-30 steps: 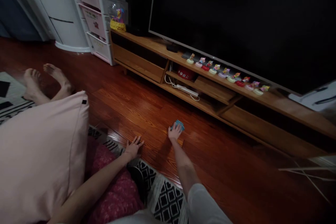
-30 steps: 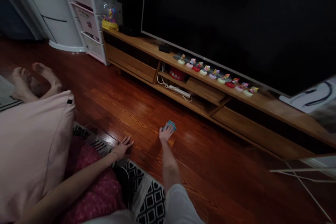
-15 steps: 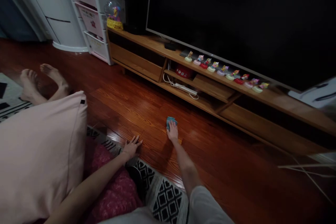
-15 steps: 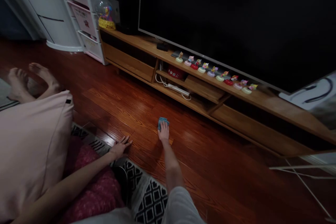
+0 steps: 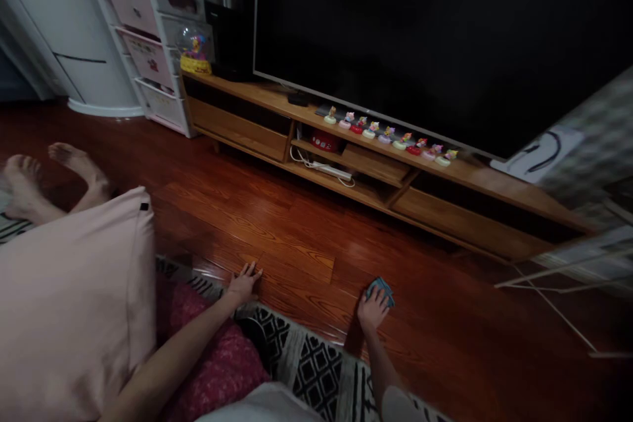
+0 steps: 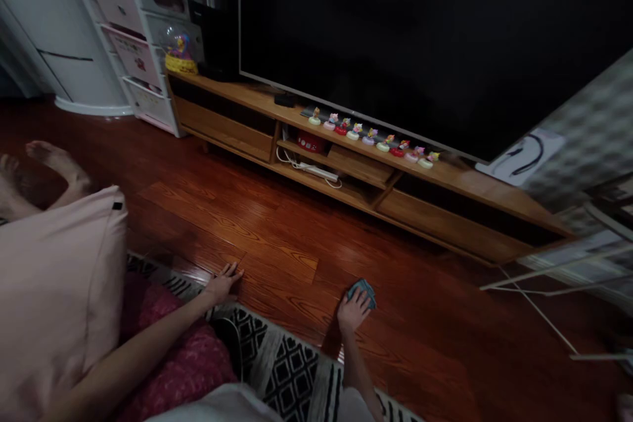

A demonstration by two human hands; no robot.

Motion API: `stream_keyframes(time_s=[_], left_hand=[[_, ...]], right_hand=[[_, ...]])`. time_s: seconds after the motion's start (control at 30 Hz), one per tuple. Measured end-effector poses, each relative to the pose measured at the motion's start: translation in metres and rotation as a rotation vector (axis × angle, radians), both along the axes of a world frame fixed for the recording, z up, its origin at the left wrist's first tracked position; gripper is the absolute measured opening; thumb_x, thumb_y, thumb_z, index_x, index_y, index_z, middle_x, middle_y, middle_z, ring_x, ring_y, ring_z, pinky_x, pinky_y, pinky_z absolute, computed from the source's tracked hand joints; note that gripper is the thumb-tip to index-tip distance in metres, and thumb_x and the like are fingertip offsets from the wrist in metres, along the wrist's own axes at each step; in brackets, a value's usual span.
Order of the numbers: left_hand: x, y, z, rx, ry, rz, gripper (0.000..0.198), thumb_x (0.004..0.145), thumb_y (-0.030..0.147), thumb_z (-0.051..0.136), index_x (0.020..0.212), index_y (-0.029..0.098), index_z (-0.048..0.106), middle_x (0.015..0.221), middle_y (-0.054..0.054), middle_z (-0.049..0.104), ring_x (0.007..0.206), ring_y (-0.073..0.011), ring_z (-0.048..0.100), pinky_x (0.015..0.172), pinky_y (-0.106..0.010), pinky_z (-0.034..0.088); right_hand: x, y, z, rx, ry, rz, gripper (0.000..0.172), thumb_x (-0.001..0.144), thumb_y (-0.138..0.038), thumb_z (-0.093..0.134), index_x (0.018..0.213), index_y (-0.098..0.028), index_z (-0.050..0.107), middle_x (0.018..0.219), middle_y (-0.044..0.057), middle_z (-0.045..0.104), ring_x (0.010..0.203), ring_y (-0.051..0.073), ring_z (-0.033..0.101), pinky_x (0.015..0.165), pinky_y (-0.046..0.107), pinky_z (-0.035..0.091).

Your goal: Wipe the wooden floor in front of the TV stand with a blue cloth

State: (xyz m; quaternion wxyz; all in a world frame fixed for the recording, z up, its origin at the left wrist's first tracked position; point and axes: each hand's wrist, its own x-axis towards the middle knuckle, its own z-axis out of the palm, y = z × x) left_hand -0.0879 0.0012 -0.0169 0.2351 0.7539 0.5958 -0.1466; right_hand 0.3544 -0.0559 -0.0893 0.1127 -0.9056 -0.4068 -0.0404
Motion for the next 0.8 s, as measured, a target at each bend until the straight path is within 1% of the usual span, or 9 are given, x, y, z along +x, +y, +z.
stream_keyframes(time_s=[0.13,0.23,0.3,0.37,0.4,0.47,0.57,0.7,0.8], left_hand=[[-0.002,0.000,0.003,-0.014,0.014,-0.030,0.094,0.078,0.040,0.069,0.159,0.031,0.022,0.169,-0.012,0.003,0.154,-0.0362,0.007,0.116,-0.066,0.022],[-0.004,0.000,0.003,-0.017,0.024,-0.051,0.092,0.081,0.042,0.064,0.160,0.031,0.017,0.169,-0.011,0.000,0.154,-0.0348,0.004,0.117,-0.067,0.019],[-0.007,0.001,0.001,-0.023,0.022,-0.062,0.089,0.083,0.039,0.061,0.160,0.030,0.017,0.169,-0.010,-0.002,0.155,-0.0330,0.003,0.118,-0.066,0.019],[-0.011,0.002,-0.002,-0.036,0.011,-0.082,0.087,0.082,0.036,0.058,0.160,0.029,0.019,0.169,-0.010,-0.002,0.155,-0.0314,0.003,0.119,-0.063,0.020],[-0.013,0.002,-0.003,-0.047,0.003,-0.093,0.087,0.081,0.036,0.058,0.160,0.029,0.021,0.169,-0.009,-0.001,0.155,-0.0312,0.004,0.119,-0.062,0.020],[-0.017,0.002,-0.004,-0.077,-0.018,-0.111,0.088,0.079,0.038,0.059,0.159,0.029,0.024,0.169,-0.009,-0.001,0.155,-0.0318,0.005,0.118,-0.061,0.022],[-0.020,0.000,-0.001,-0.134,-0.030,-0.129,0.090,0.076,0.040,0.061,0.158,0.028,0.027,0.169,-0.010,-0.001,0.154,-0.0336,0.006,0.118,-0.061,0.024],[-0.017,0.000,0.004,-0.162,-0.004,-0.130,0.090,0.075,0.040,0.063,0.158,0.026,0.030,0.168,-0.013,0.000,0.154,-0.0362,0.008,0.118,-0.062,0.022],[-0.015,0.001,0.003,-0.135,-0.006,-0.127,0.091,0.073,0.038,0.063,0.157,0.027,0.031,0.168,-0.012,0.005,0.153,-0.0370,0.011,0.118,-0.063,0.023]], right_hand=[[-0.078,-0.010,-0.008,-0.076,-0.004,0.194,0.066,0.094,-0.031,0.028,0.158,-0.015,0.030,0.163,0.015,0.030,0.152,0.032,0.019,0.119,0.055,0.021],[-0.146,-0.014,-0.008,-0.146,0.011,0.391,0.069,0.090,-0.026,0.038,0.158,-0.020,0.031,0.164,0.009,0.030,0.153,0.029,0.019,0.122,0.050,0.017],[-0.185,-0.014,-0.005,-0.158,0.028,0.507,0.070,0.089,-0.027,0.044,0.158,-0.021,0.032,0.162,0.009,0.034,0.152,0.028,0.023,0.123,0.046,0.015],[-0.209,-0.013,0.001,-0.156,0.046,0.588,0.071,0.087,-0.027,0.049,0.157,-0.022,0.034,0.159,0.010,0.039,0.150,0.028,0.027,0.124,0.043,0.015],[-0.213,-0.012,0.005,-0.158,0.053,0.619,0.072,0.086,-0.026,0.051,0.157,-0.022,0.035,0.158,0.011,0.040,0.150,0.027,0.029,0.124,0.042,0.015],[-0.205,-0.010,0.016,-0.170,0.064,0.667,0.075,0.083,-0.020,0.053,0.156,-0.024,0.037,0.159,0.009,0.041,0.149,0.025,0.029,0.123,0.039,0.017],[-0.157,-0.016,0.033,-0.200,0.057,0.646,0.074,0.080,-0.012,0.048,0.153,-0.025,0.042,0.161,0.005,0.038,0.149,0.021,0.029,0.122,0.035,0.019],[-0.070,-0.043,0.044,-0.263,-0.003,0.309,0.067,0.084,-0.011,0.040,0.151,-0.018,0.045,0.159,0.009,0.041,0.148,0.022,0.032,0.121,0.036,0.023],[-0.031,-0.063,0.039,-0.277,-0.049,0.112,0.064,0.088,-0.015,0.036,0.151,-0.012,0.045,0.159,0.013,0.040,0.149,0.025,0.031,0.121,0.040,0.024]])
